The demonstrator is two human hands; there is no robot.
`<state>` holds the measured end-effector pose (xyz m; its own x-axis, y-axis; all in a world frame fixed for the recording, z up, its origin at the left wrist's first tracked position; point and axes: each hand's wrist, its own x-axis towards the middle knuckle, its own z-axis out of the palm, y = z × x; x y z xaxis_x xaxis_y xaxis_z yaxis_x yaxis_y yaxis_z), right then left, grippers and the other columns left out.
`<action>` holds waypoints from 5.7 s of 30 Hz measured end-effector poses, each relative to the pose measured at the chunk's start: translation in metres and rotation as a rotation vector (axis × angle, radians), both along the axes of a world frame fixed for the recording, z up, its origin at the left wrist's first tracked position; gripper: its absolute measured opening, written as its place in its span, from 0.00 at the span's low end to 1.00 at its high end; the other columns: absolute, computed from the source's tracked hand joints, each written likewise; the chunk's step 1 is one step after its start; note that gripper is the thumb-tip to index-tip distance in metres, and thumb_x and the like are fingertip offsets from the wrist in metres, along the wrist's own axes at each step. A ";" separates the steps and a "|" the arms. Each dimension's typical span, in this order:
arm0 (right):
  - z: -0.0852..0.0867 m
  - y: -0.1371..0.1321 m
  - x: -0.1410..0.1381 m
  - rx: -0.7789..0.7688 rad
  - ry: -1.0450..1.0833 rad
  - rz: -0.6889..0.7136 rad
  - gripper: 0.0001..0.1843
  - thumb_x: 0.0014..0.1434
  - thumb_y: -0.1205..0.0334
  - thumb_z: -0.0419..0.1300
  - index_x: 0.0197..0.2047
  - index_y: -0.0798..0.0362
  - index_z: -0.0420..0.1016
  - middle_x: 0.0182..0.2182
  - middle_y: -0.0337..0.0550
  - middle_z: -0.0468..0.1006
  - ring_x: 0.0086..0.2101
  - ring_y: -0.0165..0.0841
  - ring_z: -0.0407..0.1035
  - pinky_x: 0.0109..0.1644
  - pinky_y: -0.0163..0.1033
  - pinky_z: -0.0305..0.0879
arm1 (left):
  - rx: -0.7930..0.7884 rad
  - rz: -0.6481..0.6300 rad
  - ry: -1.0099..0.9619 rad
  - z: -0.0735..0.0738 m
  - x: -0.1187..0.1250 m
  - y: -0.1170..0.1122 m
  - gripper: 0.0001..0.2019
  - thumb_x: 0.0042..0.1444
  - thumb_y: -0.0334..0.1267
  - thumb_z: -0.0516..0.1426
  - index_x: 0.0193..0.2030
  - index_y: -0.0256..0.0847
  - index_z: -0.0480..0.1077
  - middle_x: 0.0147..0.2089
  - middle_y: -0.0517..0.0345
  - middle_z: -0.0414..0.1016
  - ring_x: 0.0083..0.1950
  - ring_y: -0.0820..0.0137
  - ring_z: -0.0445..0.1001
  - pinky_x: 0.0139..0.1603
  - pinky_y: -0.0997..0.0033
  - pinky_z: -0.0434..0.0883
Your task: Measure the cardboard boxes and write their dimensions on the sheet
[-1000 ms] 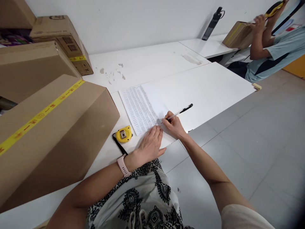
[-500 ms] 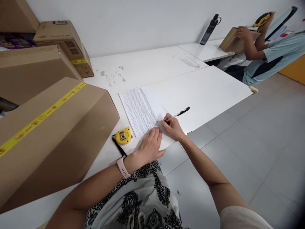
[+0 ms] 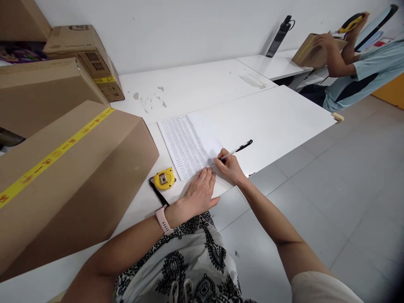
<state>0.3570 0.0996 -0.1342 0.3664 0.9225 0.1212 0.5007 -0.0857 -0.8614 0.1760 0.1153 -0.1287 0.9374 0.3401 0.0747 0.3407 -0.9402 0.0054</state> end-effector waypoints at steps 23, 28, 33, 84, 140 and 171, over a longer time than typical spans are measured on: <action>0.004 -0.002 -0.002 -0.023 0.014 -0.007 0.10 0.56 0.61 0.57 0.27 0.49 0.59 0.19 0.32 0.60 0.23 0.29 0.54 0.29 0.38 0.51 | -0.015 0.000 0.008 0.002 0.001 -0.001 0.38 0.64 0.53 0.53 0.67 0.16 0.59 0.70 0.25 0.61 0.70 0.47 0.60 0.70 0.53 0.57; 0.004 -0.002 -0.002 -0.014 0.027 -0.015 0.10 0.56 0.60 0.57 0.27 0.49 0.59 0.18 0.31 0.59 0.23 0.29 0.54 0.29 0.38 0.51 | -0.003 0.001 0.004 0.001 0.001 -0.001 0.38 0.64 0.53 0.53 0.67 0.16 0.60 0.70 0.26 0.62 0.70 0.47 0.60 0.70 0.53 0.57; 0.002 -0.001 -0.001 0.000 0.007 -0.015 0.10 0.56 0.59 0.57 0.27 0.49 0.59 0.18 0.31 0.60 0.23 0.28 0.54 0.29 0.38 0.51 | 0.006 -0.004 -0.011 0.000 0.000 -0.001 0.37 0.64 0.52 0.51 0.67 0.17 0.60 0.69 0.26 0.62 0.70 0.47 0.60 0.69 0.52 0.57; -0.011 0.003 -0.006 0.102 -0.511 -0.042 0.20 0.65 0.69 0.47 0.56 0.51 0.72 0.54 0.50 0.77 0.54 0.44 0.68 0.56 0.48 0.62 | 0.023 -0.048 -0.417 0.032 -0.045 -0.033 0.26 0.63 0.44 0.58 0.62 0.26 0.66 0.66 0.30 0.67 0.69 0.46 0.62 0.68 0.46 0.62; 0.047 -0.044 -0.186 -0.042 0.670 0.827 0.13 0.53 0.55 0.72 0.34 0.51 0.74 0.25 0.34 0.71 0.25 0.25 0.61 0.28 0.35 0.60 | -1.359 0.638 -1.139 0.046 -0.232 -0.083 0.32 0.41 0.37 0.72 0.54 0.44 0.70 0.41 0.57 0.76 0.37 0.69 0.76 0.35 0.72 0.76; 0.037 0.122 -0.184 0.298 0.805 0.218 0.23 0.36 0.43 0.75 0.26 0.52 0.77 0.27 0.38 0.78 0.32 0.31 0.70 0.46 0.42 0.69 | -0.662 0.913 -1.615 0.048 -0.349 -0.004 0.27 0.37 0.40 0.70 0.46 0.39 0.70 0.39 0.57 0.77 0.39 0.67 0.78 0.46 0.66 0.76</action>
